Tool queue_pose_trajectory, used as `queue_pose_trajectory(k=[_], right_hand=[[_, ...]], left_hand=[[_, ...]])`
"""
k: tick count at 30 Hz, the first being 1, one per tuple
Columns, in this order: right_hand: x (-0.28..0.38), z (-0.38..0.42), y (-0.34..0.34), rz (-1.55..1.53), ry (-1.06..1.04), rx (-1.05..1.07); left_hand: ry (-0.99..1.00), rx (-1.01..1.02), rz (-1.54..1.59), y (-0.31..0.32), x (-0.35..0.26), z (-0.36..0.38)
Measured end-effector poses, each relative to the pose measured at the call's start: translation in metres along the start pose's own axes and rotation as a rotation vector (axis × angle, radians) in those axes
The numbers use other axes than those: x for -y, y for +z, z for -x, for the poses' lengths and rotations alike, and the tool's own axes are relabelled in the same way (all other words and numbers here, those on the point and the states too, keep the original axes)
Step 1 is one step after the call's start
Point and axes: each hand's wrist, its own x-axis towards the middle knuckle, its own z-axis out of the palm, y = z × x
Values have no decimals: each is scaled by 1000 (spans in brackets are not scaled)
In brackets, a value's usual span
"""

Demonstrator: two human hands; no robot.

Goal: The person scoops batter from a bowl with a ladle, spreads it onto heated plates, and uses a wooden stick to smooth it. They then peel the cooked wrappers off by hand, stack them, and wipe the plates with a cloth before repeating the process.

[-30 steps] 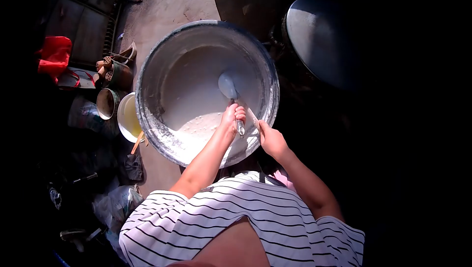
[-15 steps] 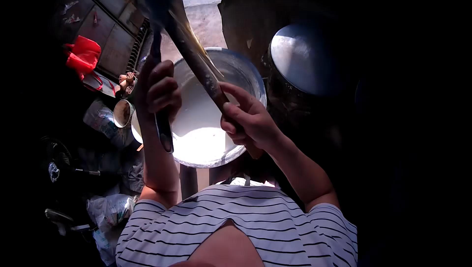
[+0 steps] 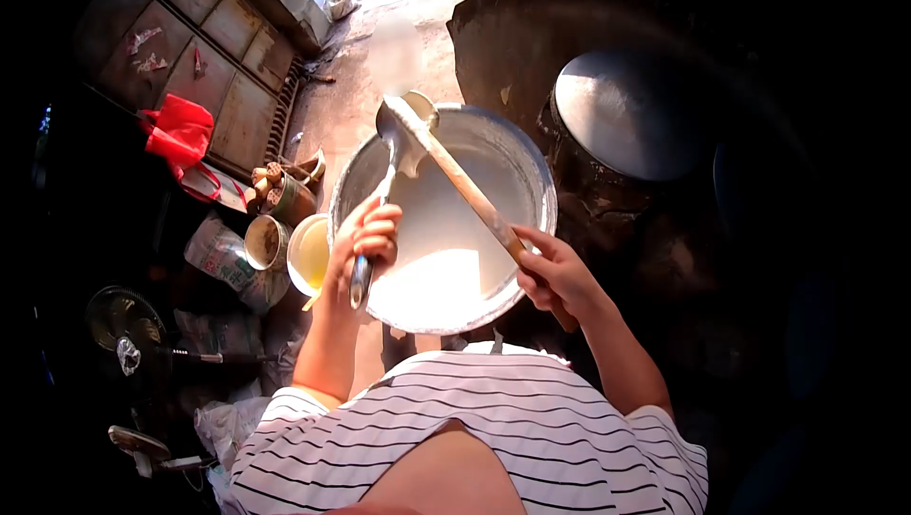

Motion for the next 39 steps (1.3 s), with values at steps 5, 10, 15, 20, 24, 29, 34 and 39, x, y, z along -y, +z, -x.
queue_pose_trajectory(k=[5,10,15,20,24,29,34,39], right_hand=[[-40,8,-33,-155,-76,-17],[-55,45,-26,-72,-69,-279],[17,149,-44,-5,-603,-569],[36,157,-132,497,-865,-1297],[-116,203,-201,654,-991,-1639],[-34,290,-219,-279,-779,-1578],[-19,273,-270,-347,-844,-1565],[-10,230,-327,128,-855,-1797]], left_hand=[[183,-63,-471,-24,-8,-9],[-231,-261,-8,-27,-2,-81],[-359,64,-508,21,115,-167],[-871,-19,-74,41,282,-289],[-1069,104,-29,14,352,-365],[-1100,-156,-316,-37,398,-456],[-768,-70,-1068,-80,430,-487],[-616,-119,-1409,-88,432,-533]])
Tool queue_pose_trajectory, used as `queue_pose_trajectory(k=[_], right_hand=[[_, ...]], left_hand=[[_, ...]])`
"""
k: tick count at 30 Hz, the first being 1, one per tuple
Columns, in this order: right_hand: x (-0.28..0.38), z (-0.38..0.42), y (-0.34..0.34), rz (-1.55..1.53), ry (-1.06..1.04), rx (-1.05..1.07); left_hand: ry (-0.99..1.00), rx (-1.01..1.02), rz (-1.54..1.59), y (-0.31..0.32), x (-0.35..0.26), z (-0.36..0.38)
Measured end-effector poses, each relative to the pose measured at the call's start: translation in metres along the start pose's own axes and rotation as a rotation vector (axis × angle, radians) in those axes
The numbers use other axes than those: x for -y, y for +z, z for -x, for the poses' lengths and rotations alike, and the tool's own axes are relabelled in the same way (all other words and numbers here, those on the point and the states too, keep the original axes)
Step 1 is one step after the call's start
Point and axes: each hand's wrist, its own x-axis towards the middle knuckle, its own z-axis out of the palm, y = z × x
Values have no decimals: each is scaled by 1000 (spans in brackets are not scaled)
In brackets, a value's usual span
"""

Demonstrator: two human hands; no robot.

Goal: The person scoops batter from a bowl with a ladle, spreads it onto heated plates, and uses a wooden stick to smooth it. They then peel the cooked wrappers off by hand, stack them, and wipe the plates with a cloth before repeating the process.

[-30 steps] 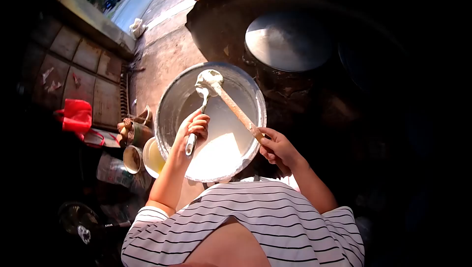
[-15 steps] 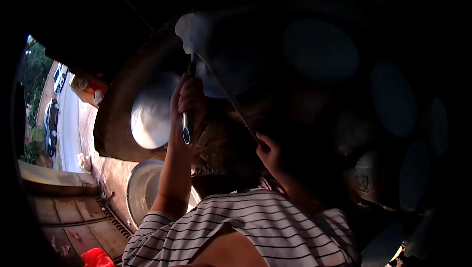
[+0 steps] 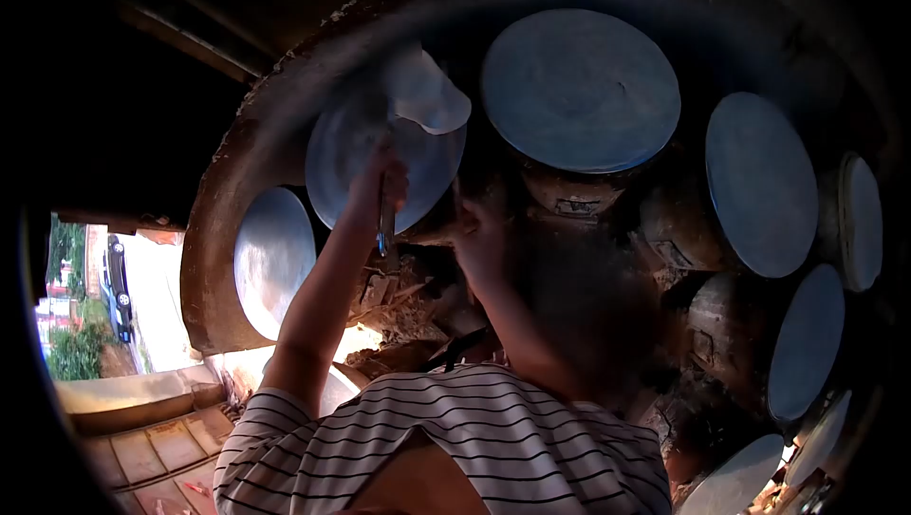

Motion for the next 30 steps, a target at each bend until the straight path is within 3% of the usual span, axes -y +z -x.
queue_pose_trajectory(k=[2,5,7,11,14,18,21,25,27,28,30], right_hand=[[-2,-29,12,198,-246,-52],[51,-26,-10,410,-386,-138],[34,-3,-32,522,-198,-81],[51,-18,5,648,-260,-71],[45,-41,8,695,-348,-124],[43,1,13,660,-244,-34],[60,-39,38,785,-281,50],[58,-38,-6,804,-291,-74],[57,-12,9,796,-338,-45],[48,-15,27,730,-222,21],[50,-30,41,734,-339,44]], left_hand=[[29,-6,-14,-7,-11,-23],[51,15,190,-10,-33,-33],[16,82,23,-17,-44,-41],[53,144,-172,-22,-40,-45],[109,-16,-280,-38,-49,-52],[175,-41,-458,-68,-59,-49],[252,-128,-632,-70,-60,-46],[265,-164,-702,-89,-71,-29],[265,-238,-822,-100,-66,-20],[289,-247,-866,-102,-65,-20],[330,-239,-819,-107,-64,-27]])
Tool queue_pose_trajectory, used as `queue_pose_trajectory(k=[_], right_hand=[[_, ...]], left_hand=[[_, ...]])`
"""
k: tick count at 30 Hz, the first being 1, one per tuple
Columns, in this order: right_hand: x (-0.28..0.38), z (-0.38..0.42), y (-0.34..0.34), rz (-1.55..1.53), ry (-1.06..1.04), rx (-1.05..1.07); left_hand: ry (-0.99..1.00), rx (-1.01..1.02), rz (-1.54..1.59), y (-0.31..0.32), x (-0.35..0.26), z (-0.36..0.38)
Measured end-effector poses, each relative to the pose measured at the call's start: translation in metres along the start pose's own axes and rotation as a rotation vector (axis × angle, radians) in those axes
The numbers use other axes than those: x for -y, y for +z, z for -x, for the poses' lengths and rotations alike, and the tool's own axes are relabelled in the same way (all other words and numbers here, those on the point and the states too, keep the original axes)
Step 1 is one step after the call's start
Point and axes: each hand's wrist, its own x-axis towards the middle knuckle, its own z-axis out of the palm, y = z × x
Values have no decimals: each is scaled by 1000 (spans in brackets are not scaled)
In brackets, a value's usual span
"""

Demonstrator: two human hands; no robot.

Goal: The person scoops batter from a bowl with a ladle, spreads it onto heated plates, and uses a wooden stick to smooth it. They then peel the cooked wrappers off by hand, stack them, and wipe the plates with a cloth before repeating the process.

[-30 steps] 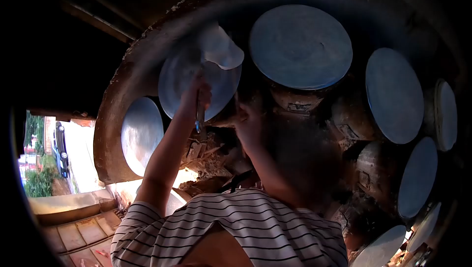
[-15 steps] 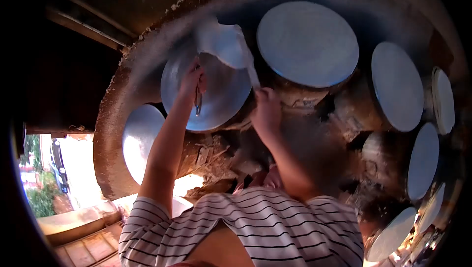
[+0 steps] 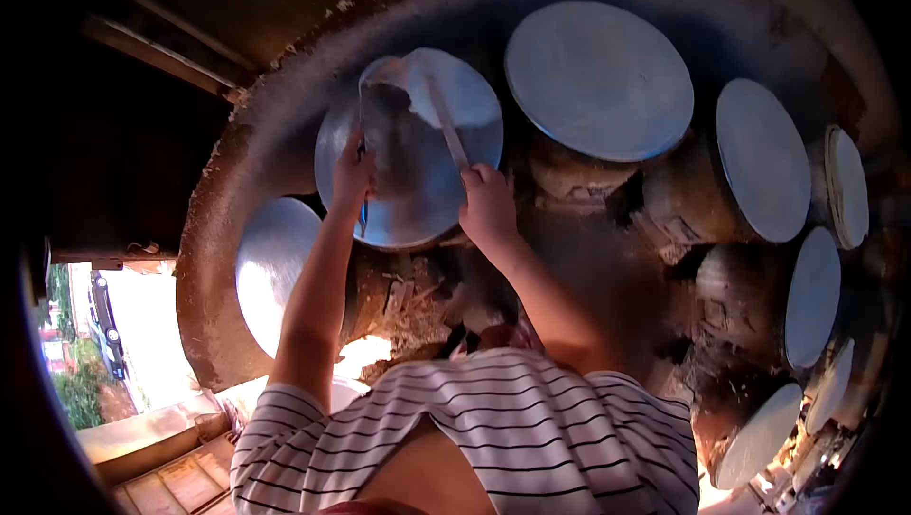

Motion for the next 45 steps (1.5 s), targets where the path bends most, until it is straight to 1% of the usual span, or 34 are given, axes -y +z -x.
queue_pose_trajectory(k=[1,2,3,5,7,8,10,11,13,15,16,17,19,21,22,24,25,26,29,30,31,33,34,35,36,37,40,42,44,45], right_hand=[[1,-11,-7,-19,-17,25],[-7,-13,-20,1,-63,-85],[-19,-18,-30,54,13,9],[-24,-11,-37,61,-30,-26],[-8,-14,-3,39,-5,46],[6,-24,0,83,-55,77],[-2,-40,-7,69,-134,11],[-9,-45,-11,57,-161,-17],[-24,-39,-35,119,-63,-40],[-19,-32,-15,138,-75,51],[1,-35,-1,148,-70,66],[9,-38,22,126,-87,33],[20,-50,28,47,-195,94],[5,-38,-3,17,-172,3],[-11,-26,-15,98,-163,-82],[-11,-14,-10,93,-160,-68],[-7,-3,0,80,-137,-57],[1,-5,22,41,-167,-51],[-2,-27,12,-12,-194,66],[-4,-28,-12,82,-177,27],[-15,-32,-30,122,-141,1],[-46,-53,-34,231,-140,-34],[-43,-63,-26,190,-190,4],[-35,-73,-14,144,-245,34],[-19,-82,-4,173,-305,90],[-7,-88,9,130,-330,119],[10,-100,33,29,-407,256],[16,-103,29,-22,-459,377],[1,-111,2,-139,-567,417],[-11,-123,-10,-200,-631,427]], left_hand=[[-19,-9,48,-4,-3,3],[-47,-13,87,-10,-5,8],[-95,-13,119,-16,-4,12],[-94,-47,18,-26,4,22],[-26,-68,-87,-24,-3,25],[-32,-106,-216,-23,-1,20],[572,-332,-517,-35,41,-8],[416,-275,-418,-41,29,8],[92,-206,-231,-52,8,42],[-46,-63,250,-62,1,65],[-80,-71,370,-60,-5,70],[-107,-79,492,-55,-10,75],[-139,-66,707,-51,-13,82],[-168,-24,887,-58,-13,95],[-141,56,981,-64,-10,103],[-164,117,1203,-63,-8,109],[-190,147,1296,-67,-8,115],[-202,142,1385,-62,-12,115],[-253,338,1730,-61,-5,117],[-186,408,1747,-61,-1,121],[-184,365,1703,-62,0,127],[-151,281,1638,-58,-5,137],[-157,186,1586,-53,-14,142],[-143,160,1574,-50,-13,143],[-118,131,1563,-46,-11,144],[-97,97,1551,-43,-12,146],[-36,-57,1376,-28,-19,149],[-1,-151,1318,-14,-27,147],[-3,-235,1315,2,-38,148],[-6,-261,1264,7,-41,149]])
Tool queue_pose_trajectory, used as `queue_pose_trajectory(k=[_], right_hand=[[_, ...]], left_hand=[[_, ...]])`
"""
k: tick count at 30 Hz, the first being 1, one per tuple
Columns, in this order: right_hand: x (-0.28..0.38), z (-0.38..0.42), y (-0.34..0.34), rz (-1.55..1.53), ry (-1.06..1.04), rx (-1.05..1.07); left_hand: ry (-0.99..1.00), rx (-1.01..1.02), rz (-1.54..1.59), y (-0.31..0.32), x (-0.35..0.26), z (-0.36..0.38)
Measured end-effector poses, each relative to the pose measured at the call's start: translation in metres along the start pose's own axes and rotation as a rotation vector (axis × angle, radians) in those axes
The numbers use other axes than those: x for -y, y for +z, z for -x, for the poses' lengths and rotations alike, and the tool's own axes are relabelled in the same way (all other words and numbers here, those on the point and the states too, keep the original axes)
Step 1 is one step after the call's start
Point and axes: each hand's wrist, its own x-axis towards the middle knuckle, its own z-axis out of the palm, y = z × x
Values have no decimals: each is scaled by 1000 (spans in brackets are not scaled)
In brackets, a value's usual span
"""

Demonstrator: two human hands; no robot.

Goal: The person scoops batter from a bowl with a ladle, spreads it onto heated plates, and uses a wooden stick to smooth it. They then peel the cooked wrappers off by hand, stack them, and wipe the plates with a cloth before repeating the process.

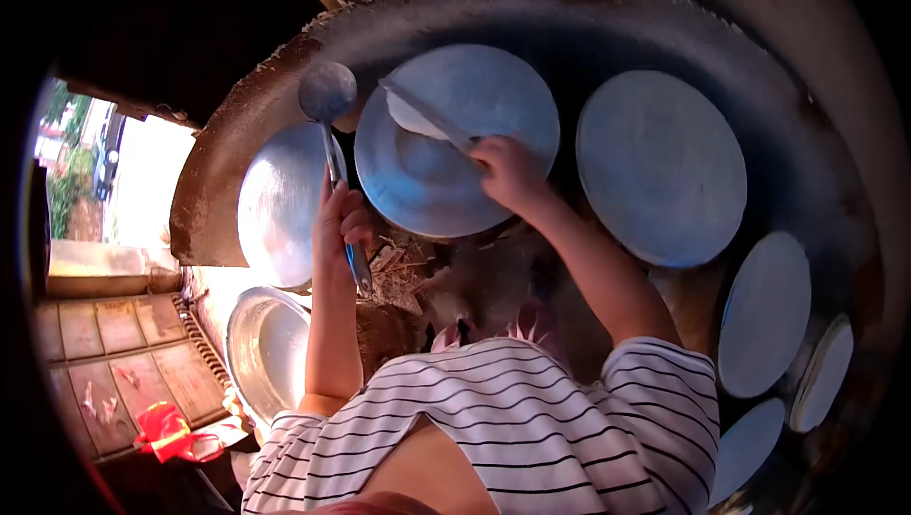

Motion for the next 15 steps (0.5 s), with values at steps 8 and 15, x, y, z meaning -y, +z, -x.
queue_pose_trajectory(k=[8,15], right_hand=[[-67,-50,-4,173,-23,193],[-54,-23,-20,-169,-225,330]], left_hand=[[187,-179,-90,23,39,12],[266,-327,-172,35,40,30]])
